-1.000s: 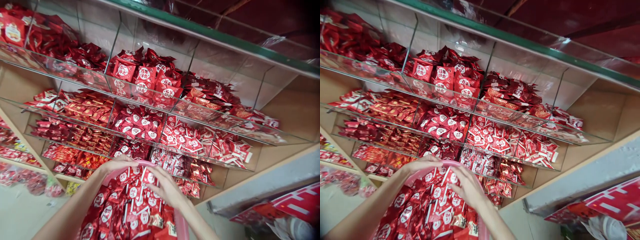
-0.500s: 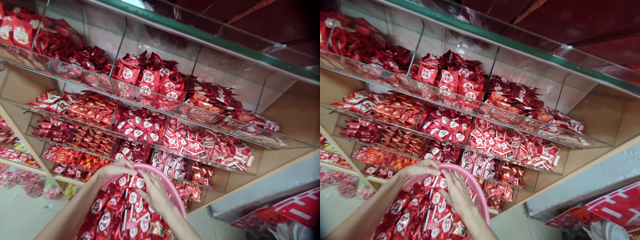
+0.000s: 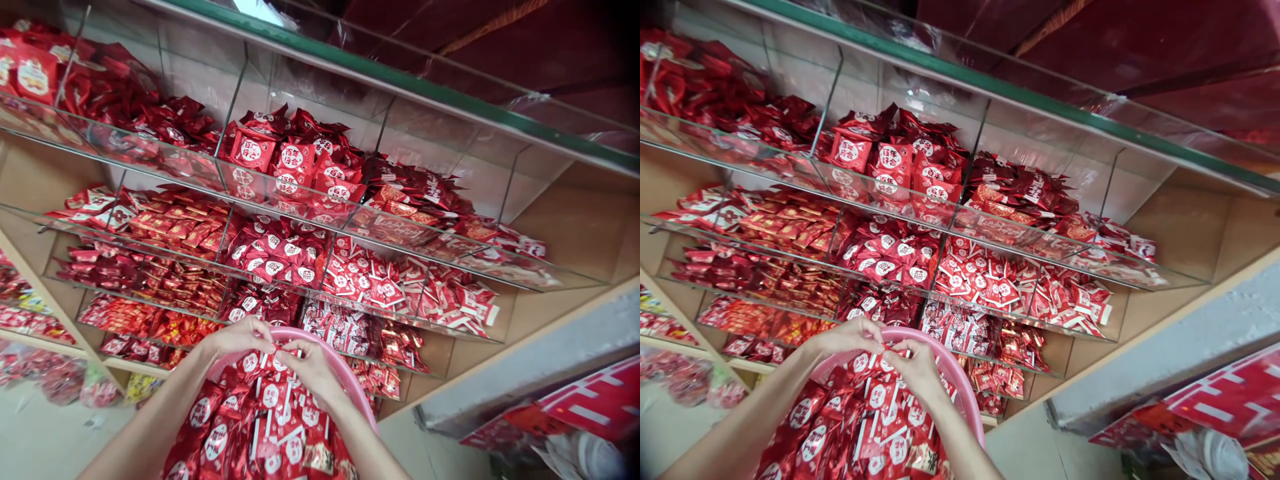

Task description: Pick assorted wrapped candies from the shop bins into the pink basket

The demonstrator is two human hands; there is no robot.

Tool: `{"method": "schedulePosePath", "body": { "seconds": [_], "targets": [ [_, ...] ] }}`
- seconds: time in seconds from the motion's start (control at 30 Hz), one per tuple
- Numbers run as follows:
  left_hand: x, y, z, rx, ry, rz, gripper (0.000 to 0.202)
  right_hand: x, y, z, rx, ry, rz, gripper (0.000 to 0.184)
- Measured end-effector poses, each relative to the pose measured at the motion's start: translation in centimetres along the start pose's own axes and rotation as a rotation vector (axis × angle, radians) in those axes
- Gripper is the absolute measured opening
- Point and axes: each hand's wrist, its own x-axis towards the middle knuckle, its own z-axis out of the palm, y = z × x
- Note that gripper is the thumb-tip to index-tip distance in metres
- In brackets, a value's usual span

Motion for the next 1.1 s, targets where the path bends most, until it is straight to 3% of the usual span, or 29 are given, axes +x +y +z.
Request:
{"method": "schedulePosePath", "body": {
  "seconds": [0.2,0.47,0.7,0.93,1.1],
  "targets": [
    [0.1,0.6,0.0,-0.057,-0.018,0.035,0.019,-0.2,-0.7,0.0,-0.037,0.064,0.001,0.027],
    [0.5,1.0,0.0,-0.048,-0.057,0.024,0.022,0.0,-0.6,-0.2,-0.041,0.056,-0.060,0.029],
    [1.2,0.7,0.0,-0.058,-0.046,0.018,0.017,-0.4,-1.1,-1.1,0.139,0.046,0.082,0.029],
    [1.3,0.7,-0.1,-0.090,-0.066,-0.010,0.024,-1.0,-0.9,-3.1,0.127,0.124,0.075,0.032],
    [0.9,0.7,-0.2,-0.096,-0.094,-0.002,0.030,-2.2,0.0,-4.0,0.026,0.001,0.207,0.037]
  ]
}}
